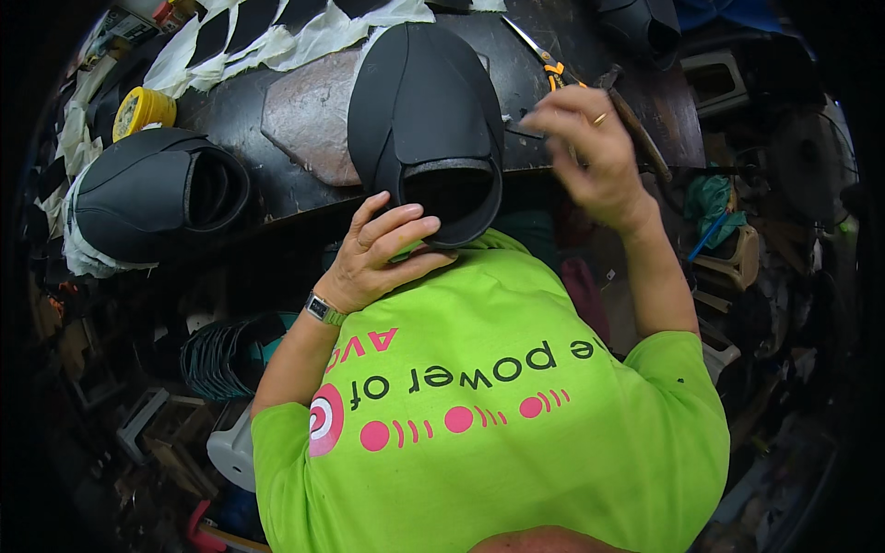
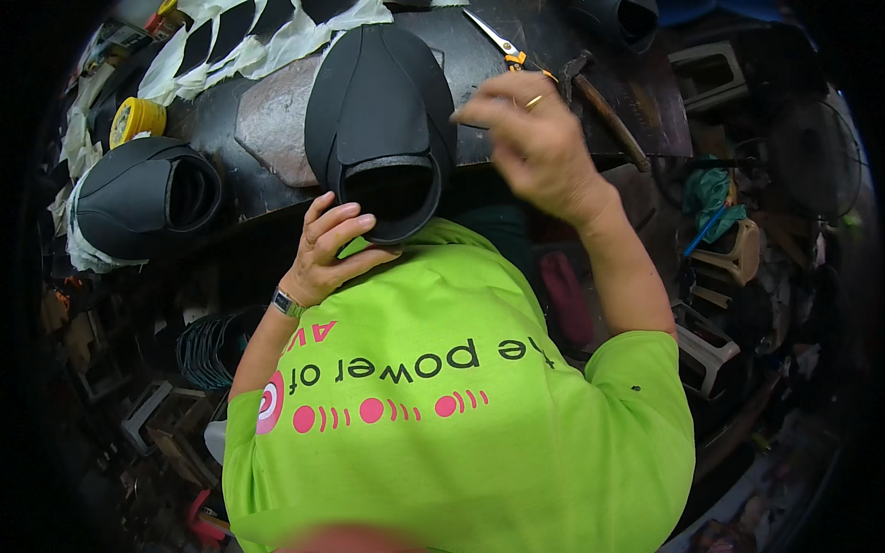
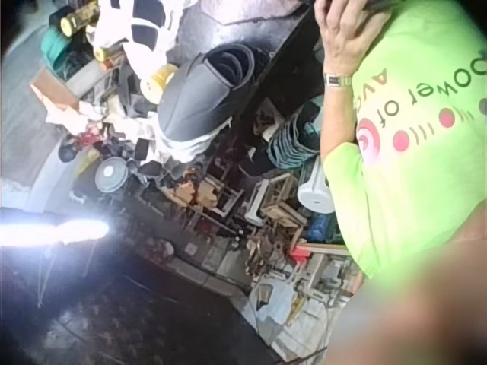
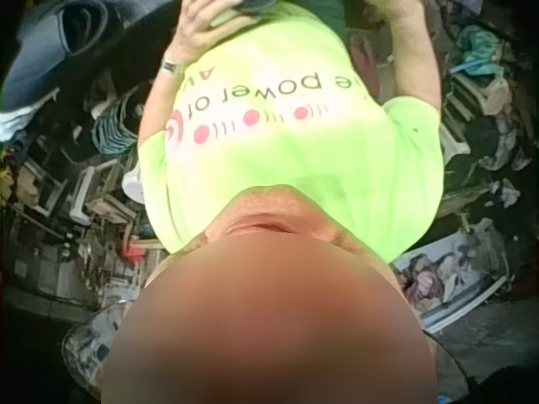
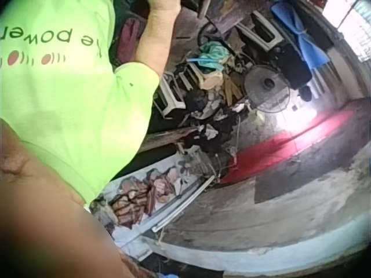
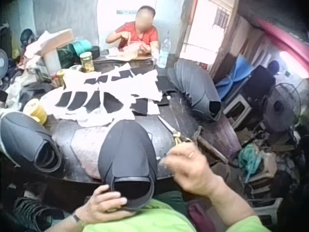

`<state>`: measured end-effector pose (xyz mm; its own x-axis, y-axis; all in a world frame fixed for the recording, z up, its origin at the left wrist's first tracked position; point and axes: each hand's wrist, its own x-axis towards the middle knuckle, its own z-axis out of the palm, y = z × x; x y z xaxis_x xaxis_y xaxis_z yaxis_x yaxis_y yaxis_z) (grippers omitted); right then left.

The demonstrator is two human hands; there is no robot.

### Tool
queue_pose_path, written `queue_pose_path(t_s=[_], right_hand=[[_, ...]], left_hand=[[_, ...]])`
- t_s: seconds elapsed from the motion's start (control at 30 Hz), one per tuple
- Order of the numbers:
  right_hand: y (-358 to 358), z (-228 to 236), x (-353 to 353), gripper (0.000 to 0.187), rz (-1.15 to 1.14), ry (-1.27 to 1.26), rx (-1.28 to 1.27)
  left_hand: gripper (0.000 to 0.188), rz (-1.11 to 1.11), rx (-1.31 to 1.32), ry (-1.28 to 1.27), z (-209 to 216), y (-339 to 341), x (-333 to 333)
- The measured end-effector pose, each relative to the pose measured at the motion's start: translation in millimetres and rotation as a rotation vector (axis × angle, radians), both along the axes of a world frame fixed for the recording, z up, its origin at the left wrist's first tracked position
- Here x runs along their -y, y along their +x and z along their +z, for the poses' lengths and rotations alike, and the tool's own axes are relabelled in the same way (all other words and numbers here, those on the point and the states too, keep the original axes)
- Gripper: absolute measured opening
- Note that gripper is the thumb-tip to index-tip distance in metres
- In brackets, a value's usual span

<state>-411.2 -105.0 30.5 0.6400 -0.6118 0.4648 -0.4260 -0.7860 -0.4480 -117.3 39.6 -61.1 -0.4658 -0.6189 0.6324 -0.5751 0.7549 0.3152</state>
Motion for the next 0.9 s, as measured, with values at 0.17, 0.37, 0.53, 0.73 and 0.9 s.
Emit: queue_pose_path(t_s=[0.17,0.37,0.53,0.73,0.9], right_hand=[[30,-4,-18,0.03,0.28,-0.182,-0.115],[33,1,-10,0.032,0.275,-0.152,-0.125],[73,41,-14,0.037,0.347,-0.014,0.122],[196,38,-25,0.04,0.396,0.021,0.545],[265,41,-46,0.033,0.487,-0.023,0.509]], left_hand=[[0.032,0.108,-0.109,0.026,-5,4,-8],[0.039,0.167,-0.368,0.082,-10,5,-8],[0.116,0.107,-1.015,0.401,33,6,-6],[0.087,0.16,-1.387,0.305,109,67,-3],[0.074,-0.001,-1.445,0.197,131,132,-24]])
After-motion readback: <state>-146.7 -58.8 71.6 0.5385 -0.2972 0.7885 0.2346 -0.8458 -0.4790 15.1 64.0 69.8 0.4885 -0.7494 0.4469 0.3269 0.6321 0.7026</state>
